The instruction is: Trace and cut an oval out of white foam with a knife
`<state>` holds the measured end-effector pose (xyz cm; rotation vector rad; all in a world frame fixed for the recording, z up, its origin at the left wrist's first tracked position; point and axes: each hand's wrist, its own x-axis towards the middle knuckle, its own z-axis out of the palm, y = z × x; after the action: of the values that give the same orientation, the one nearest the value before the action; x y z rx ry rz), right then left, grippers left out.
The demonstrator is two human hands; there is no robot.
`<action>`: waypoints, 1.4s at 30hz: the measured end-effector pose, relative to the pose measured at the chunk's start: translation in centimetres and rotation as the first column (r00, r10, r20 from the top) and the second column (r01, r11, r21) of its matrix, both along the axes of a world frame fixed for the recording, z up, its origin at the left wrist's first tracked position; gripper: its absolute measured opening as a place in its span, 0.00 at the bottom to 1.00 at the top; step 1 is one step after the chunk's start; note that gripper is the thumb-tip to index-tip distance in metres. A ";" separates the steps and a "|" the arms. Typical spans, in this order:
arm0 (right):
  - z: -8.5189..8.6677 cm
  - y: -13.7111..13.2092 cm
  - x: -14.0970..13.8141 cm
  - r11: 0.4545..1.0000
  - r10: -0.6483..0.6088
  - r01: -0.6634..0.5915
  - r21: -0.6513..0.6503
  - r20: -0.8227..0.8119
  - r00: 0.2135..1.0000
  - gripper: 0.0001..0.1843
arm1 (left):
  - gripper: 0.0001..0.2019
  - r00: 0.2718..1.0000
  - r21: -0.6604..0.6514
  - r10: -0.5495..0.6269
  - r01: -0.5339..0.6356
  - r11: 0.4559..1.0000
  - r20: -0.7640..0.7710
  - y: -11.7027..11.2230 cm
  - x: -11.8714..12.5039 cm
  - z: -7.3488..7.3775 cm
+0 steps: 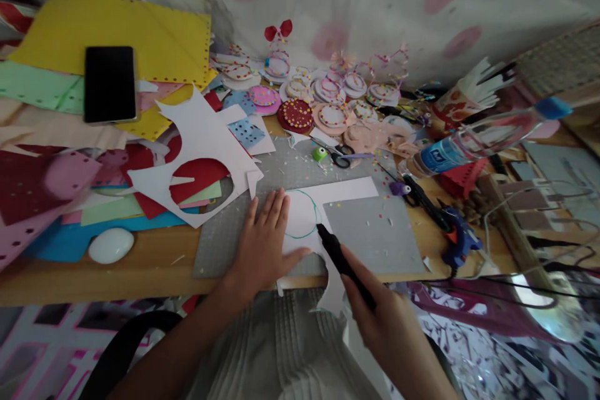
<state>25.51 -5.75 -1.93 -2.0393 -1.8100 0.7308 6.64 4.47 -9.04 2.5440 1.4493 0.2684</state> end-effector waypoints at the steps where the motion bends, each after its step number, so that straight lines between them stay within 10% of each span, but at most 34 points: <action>1: 0.1 0.0 0.7 1.000 -0.016 0.016 -0.013 -0.012 1.000 0.26 | 0.50 1.000 -0.005 -0.024 0.024 1.000 0.001 0.1 -0.1 0.1; 12: 3.3 0.8 8.2 0.989 0.147 -0.147 0.003 -0.036 0.988 0.23 | 0.52 0.964 -0.053 -0.265 0.264 0.963 -0.013 2.2 -2.0 0.8; 26: 0.7 6.6 5.7 0.716 0.697 -0.681 -0.155 0.221 0.682 0.26 | 0.51 0.961 -0.015 -0.276 0.276 0.961 -0.024 2.5 -2.8 0.3; 42: 1.0 8.4 5.7 0.667 0.745 -0.735 -0.124 0.130 0.654 0.27 | 0.51 0.961 -0.056 -0.276 0.274 0.960 -0.034 2.8 -2.8 0.4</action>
<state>31.24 2.61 -0.94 -1.3404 -2.8010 0.8203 3.84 7.23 -8.60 2.6810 1.0797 0.1330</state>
